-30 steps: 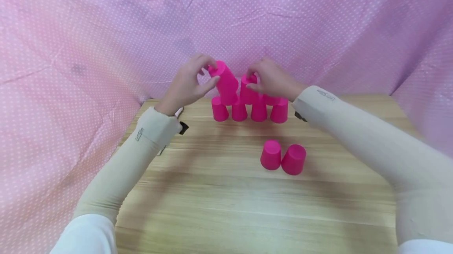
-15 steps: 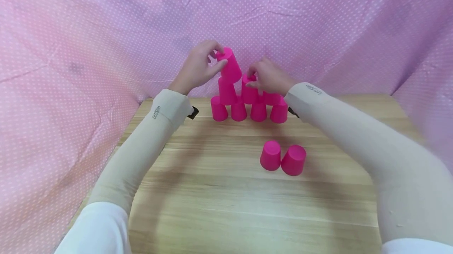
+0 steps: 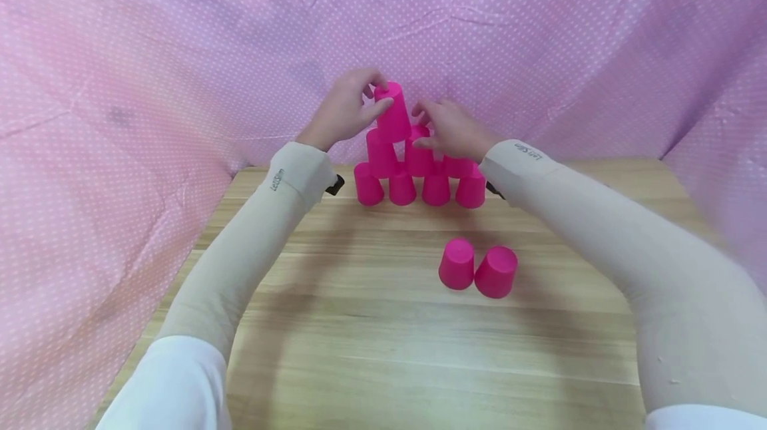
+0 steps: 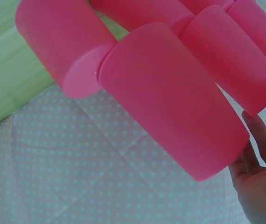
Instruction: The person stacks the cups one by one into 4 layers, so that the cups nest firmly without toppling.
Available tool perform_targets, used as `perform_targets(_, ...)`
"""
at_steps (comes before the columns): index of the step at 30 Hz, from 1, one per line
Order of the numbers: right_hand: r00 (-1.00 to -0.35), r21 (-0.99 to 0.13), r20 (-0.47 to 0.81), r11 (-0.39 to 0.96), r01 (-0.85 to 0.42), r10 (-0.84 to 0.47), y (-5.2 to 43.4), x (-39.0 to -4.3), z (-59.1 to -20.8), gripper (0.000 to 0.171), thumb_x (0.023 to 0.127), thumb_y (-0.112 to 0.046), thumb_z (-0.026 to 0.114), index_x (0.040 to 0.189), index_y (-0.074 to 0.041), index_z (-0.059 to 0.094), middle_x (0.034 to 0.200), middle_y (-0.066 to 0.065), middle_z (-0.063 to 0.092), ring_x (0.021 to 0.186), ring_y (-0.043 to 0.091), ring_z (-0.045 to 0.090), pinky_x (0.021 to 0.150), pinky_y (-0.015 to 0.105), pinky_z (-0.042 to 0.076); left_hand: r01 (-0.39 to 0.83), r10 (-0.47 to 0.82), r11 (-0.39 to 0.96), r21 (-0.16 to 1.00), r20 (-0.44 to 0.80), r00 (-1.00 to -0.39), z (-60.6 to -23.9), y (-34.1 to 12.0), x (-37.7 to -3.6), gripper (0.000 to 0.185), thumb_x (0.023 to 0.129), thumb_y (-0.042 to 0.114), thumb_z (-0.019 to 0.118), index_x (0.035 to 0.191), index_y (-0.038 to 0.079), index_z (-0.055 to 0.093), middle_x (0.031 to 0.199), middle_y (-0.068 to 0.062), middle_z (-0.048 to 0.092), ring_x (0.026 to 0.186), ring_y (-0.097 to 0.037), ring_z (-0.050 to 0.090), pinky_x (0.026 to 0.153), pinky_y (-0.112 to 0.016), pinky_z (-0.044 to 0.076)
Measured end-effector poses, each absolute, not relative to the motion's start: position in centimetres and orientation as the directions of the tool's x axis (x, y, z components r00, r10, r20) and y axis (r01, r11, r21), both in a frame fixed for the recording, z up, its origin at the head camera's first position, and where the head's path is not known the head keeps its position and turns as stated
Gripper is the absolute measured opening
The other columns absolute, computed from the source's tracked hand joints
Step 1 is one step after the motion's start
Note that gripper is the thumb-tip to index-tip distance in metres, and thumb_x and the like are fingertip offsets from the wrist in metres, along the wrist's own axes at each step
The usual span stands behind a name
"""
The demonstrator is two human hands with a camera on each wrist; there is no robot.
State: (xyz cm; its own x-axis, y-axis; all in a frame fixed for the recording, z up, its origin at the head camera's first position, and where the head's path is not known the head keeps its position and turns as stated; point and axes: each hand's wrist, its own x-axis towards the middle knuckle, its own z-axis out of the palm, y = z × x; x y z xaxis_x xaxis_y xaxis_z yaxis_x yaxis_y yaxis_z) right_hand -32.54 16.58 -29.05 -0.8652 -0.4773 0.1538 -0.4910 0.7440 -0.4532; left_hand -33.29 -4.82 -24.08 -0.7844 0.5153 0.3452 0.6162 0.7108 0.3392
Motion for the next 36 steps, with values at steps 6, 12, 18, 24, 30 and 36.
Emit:
perform_targets(6, -0.861, -0.442, 0.164, 0.744, -0.500, -0.482, 16.5, -32.5, -28.8, 0.055, 0.081, -0.015, 0.076, 0.125, -0.004, 0.045, 0.122, 0.016, 0.055, 0.114, 0.034, 0.052, 0.093, 0.048, 0.044, 0.571, 0.485, 0.725, 0.384, 0.303, -0.820, -23.9, -4.4, -33.5, 0.029, 0.091, 0.028, 0.063, 0.113, 0.012, 0.054, 0.106, -0.001, 0.056, 0.101, -0.017, 0.051, 0.083, -0.021, 0.044)
perform_targets(12, -0.859, -0.423, 0.165, 0.751, -0.506, -0.485, 16.5, -32.2, -28.7, 0.057, 0.081, -0.016, 0.076, 0.127, -0.003, 0.045, 0.124, 0.017, 0.054, 0.117, 0.035, 0.050, 0.095, 0.049, 0.042, 0.561, 0.475, 0.713, 0.419, 0.300, -0.827, -23.9, -4.8, -33.3, 0.033, 0.091, 0.030, 0.062, 0.118, 0.012, 0.055, 0.114, -0.001, 0.055, 0.106, -0.017, 0.049, 0.086, -0.023, 0.043)
perform_targets(18, -0.841, -0.411, 0.218, 0.735, -0.539, -0.495, 17.5, -30.1, -27.6, 0.055, 0.081, -0.015, 0.076, 0.127, -0.001, 0.048, 0.126, 0.019, 0.053, 0.118, 0.037, 0.047, 0.095, 0.050, 0.041, 0.630, 0.472, 0.682, 0.372, 0.435, -0.767, -23.8, -5.8, -31.9, 0.032, 0.092, 0.029, 0.061, 0.118, 0.011, 0.056, 0.118, 0.000, 0.054, 0.105, -0.015, 0.048, 0.086, -0.020, 0.039)
perform_targets(24, -0.760, -0.348, 0.358, 0.678, -0.648, -0.543, 20.2, -26.1, -27.4, 0.051, 0.074, -0.010, 0.081, 0.117, 0.001, 0.056, 0.114, 0.017, 0.058, 0.107, 0.036, 0.051, 0.090, 0.050, 0.040, 0.817, 0.583, 0.526, 0.236, 0.599, -0.548, -24.0, -5.5, -28.8, 0.026, 0.089, 0.020, 0.065, 0.107, 0.002, 0.060, 0.107, -0.007, 0.058, 0.100, -0.022, 0.051, 0.088, -0.023, 0.038)
perform_targets(30, -0.657, -0.252, 0.472, 0.624, -0.740, -0.588, 22.4, -22.7, -28.7, 0.052, 0.066, -0.010, 0.087, 0.110, -0.001, 0.061, 0.102, 0.011, 0.062, 0.095, 0.029, 0.053, 0.080, 0.043, 0.041, 0.903, 0.685, 0.401, 0.156, 0.603, -0.408, -25.6, -4.2, -25.6, 0.026, 0.087, 0.019, 0.068, 0.105, 0.002, 0.061, 0.103, -0.007, 0.058, 0.098, -0.020, 0.050, 0.087, -0.024, 0.040)
perform_targets(36, -0.610, -0.197, 0.465, 0.597, -0.778, -0.642, 23.7, -18.8, -30.0, 0.056, 0.060, -0.010, 0.089, 0.110, -0.006, 0.063, 0.104, 0.003, 0.064, 0.098, 0.023, 0.057, 0.083, 0.040, 0.044, 0.926, 0.814, 0.344, 0.157, 0.442, -0.378, -29.1, -2.7, -22.6, 0.028, 0.085, 0.023, 0.070, 0.108, 0.009, 0.063, 0.108, -0.002, 0.058, 0.101, -0.015, 0.047, 0.086, -0.019, 0.038)
